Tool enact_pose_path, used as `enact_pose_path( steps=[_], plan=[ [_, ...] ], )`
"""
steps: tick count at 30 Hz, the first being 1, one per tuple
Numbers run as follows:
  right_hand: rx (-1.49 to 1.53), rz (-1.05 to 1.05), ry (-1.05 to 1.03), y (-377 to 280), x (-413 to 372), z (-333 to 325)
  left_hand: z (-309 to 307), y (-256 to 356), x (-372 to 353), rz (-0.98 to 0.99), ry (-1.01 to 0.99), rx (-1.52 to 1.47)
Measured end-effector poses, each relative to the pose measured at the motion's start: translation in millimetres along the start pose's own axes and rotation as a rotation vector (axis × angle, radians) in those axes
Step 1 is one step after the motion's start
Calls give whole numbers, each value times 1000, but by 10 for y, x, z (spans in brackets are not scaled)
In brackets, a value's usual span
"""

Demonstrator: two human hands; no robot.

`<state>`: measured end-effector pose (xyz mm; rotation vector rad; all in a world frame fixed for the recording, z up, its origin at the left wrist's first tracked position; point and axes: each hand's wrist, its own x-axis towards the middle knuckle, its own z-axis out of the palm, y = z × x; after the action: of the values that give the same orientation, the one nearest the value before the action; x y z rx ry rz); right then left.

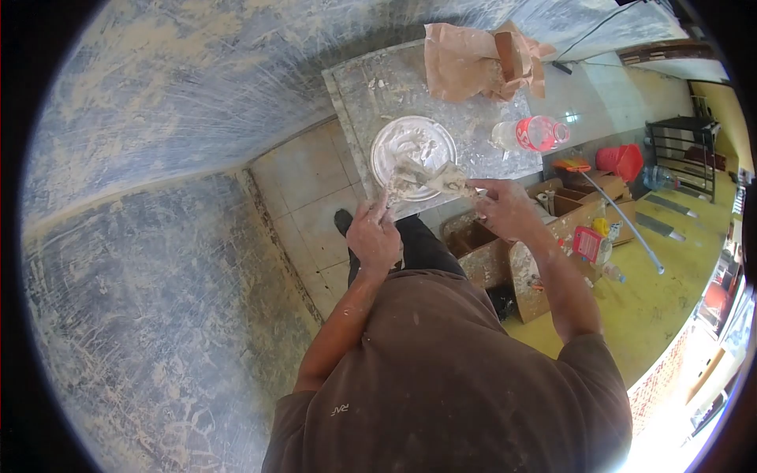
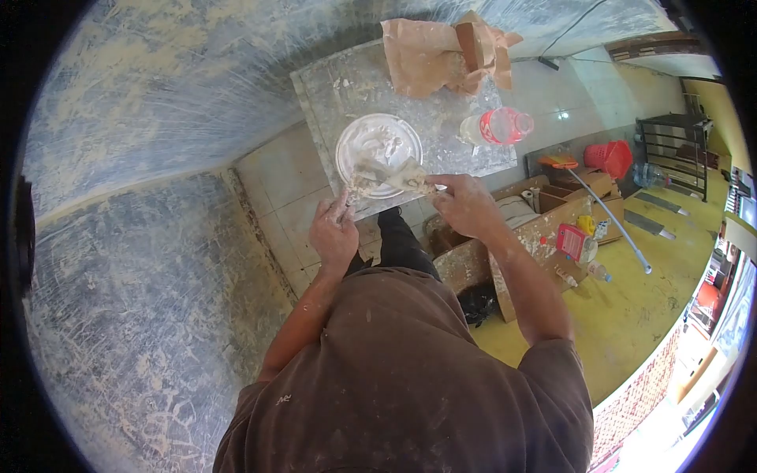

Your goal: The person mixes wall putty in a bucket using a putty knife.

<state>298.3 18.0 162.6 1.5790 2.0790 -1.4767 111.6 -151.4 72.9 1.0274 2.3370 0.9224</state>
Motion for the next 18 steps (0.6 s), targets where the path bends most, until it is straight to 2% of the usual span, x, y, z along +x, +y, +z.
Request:
enact_pose_path(
  steps=[4, 7, 9, 13, 16, 18],
  plan=[
    [-33, -40, 17, -25, -2, -9, -6, -28, 16, 31, 32, 22],
    [-21, 10, -16, -57, 26, 9, 1, 9, -3, 39, 26, 10],
    [-45, -62, -9, 7, 152, 85, 16, 28, -26, 63, 27, 12],
    [-21, -51, -41, -88, 475, 138, 50, -24, -49, 126, 29, 37],
    [-106, -214, 1, -130, 687, 45, 28, -50, -43, 97, 8, 87],
    [-140, -220, -6, -194, 713, -54, 27, -57, -8, 76, -9, 107]
  ],
)
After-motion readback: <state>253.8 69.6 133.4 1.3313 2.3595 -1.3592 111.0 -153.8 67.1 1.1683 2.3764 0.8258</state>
